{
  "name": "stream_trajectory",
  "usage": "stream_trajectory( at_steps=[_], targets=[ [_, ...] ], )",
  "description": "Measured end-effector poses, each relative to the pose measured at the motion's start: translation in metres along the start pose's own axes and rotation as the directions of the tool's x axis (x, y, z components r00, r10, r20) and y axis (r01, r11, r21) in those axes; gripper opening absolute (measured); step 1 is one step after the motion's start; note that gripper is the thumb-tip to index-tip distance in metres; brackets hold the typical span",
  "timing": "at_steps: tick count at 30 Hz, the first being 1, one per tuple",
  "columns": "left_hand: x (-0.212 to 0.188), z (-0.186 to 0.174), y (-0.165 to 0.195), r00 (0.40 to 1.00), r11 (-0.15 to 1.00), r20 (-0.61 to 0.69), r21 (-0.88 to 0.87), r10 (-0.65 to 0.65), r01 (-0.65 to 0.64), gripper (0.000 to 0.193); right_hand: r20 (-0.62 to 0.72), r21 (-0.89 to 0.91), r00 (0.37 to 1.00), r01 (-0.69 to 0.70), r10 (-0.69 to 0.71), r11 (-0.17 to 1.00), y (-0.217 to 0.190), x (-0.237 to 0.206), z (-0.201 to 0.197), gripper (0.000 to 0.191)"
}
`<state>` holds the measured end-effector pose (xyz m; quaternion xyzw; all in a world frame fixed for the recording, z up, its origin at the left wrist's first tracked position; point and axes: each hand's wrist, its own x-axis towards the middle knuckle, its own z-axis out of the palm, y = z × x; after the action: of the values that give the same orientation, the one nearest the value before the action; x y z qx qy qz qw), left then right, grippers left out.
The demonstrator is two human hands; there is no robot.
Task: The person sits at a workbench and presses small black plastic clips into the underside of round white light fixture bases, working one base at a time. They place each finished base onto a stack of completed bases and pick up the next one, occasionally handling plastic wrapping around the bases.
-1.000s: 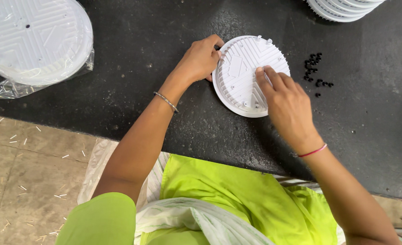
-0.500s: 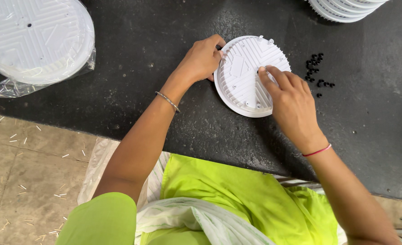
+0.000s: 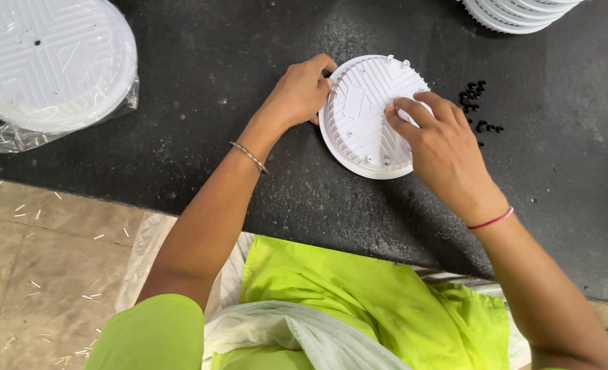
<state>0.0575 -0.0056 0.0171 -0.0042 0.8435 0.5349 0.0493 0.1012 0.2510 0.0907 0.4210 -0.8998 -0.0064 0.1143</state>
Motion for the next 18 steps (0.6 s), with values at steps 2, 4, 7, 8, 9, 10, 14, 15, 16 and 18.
stream_trajectory(
  at_steps=[2,4,7,8,9,10,14,15,16,18],
  targets=[
    [0.001,0.000,0.000,0.999,0.999,0.016,0.016,-0.029,0.029,0.027,0.013,-0.027,0.999,0.033,-0.033,0.999,0.002,0.004,-0.003,0.045],
    [0.002,0.000,0.002,0.999,0.999,0.023,0.007,-0.035,0.035,0.026,0.009,-0.073,0.998,0.069,-0.068,0.995,0.005,0.010,-0.006,0.044],
    [0.001,0.000,0.005,0.999,1.000,0.024,-0.015,-0.023,0.023,0.025,0.008,-0.118,0.994,0.105,-0.105,0.987,0.006,0.020,-0.005,0.029],
    [0.000,-0.001,0.006,0.999,1.000,0.030,-0.004,-0.024,0.024,0.025,0.002,-0.127,0.995,0.095,-0.095,0.987,0.005,0.019,-0.003,0.027],
    [-0.001,-0.002,0.005,0.999,1.000,0.036,0.009,-0.023,0.022,0.025,-0.007,-0.136,0.996,0.083,-0.084,0.987,0.003,0.019,-0.001,0.026],
    [-0.001,-0.002,0.005,0.999,0.999,0.033,0.002,-0.034,0.034,0.025,-0.018,-0.150,0.997,0.070,-0.073,0.986,0.002,0.019,0.002,0.024],
    [-0.002,0.002,-0.001,0.999,0.999,0.034,-0.034,-0.015,0.017,0.027,-0.013,-0.149,1.000,0.002,-0.004,0.989,-0.002,-0.004,0.010,0.041],
    [-0.002,0.002,-0.004,0.999,0.999,0.032,-0.039,0.006,-0.004,0.028,-0.009,-0.114,1.000,-0.019,0.018,0.993,0.000,-0.007,0.012,0.046],
    [-0.002,0.003,-0.006,0.999,0.997,0.036,-0.077,-0.006,0.009,0.028,-0.005,-0.074,0.999,-0.041,0.041,0.996,0.002,-0.011,0.015,0.052],
    [-0.001,0.003,-0.010,0.999,0.989,0.048,-0.144,-0.025,0.031,0.028,0.073,0.331,0.997,-0.044,0.021,0.943,0.026,-0.009,0.014,0.060]
  ],
)
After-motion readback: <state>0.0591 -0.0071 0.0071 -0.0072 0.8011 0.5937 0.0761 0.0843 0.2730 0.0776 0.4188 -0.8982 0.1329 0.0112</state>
